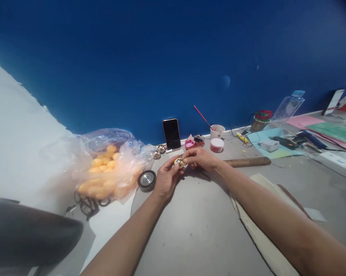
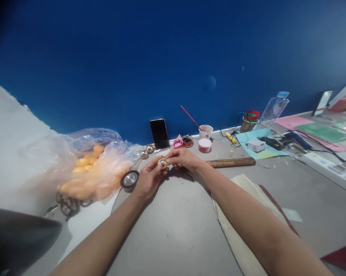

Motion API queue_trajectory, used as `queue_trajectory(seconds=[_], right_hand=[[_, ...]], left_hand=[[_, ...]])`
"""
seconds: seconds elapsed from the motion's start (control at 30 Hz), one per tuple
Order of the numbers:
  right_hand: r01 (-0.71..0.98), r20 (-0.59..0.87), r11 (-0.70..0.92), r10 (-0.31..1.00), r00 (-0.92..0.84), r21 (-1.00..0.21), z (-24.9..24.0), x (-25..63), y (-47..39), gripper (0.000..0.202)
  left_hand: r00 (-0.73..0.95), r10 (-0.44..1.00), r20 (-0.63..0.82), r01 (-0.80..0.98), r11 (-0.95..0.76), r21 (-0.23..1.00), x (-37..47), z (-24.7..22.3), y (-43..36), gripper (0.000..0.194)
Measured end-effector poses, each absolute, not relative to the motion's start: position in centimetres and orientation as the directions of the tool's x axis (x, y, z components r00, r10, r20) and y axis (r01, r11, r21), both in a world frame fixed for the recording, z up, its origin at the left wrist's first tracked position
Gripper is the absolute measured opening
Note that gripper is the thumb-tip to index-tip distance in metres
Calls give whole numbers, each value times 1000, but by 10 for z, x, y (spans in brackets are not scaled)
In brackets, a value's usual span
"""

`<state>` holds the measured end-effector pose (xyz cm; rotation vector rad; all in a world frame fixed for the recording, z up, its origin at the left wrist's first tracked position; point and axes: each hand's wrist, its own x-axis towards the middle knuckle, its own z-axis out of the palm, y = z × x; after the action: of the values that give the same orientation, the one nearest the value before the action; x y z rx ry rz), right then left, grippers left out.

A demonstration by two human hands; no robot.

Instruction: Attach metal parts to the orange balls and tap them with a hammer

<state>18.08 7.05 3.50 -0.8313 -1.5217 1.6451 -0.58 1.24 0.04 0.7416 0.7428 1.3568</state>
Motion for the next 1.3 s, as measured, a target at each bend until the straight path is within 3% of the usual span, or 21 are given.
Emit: queue_trajectory(seconds=[1.3], right_hand=[[-17,-30,-46,844,-535,-999,39,181,67,31]], left_hand=[[103,995,-7,-528,60,847,-4,-1,10,56]])
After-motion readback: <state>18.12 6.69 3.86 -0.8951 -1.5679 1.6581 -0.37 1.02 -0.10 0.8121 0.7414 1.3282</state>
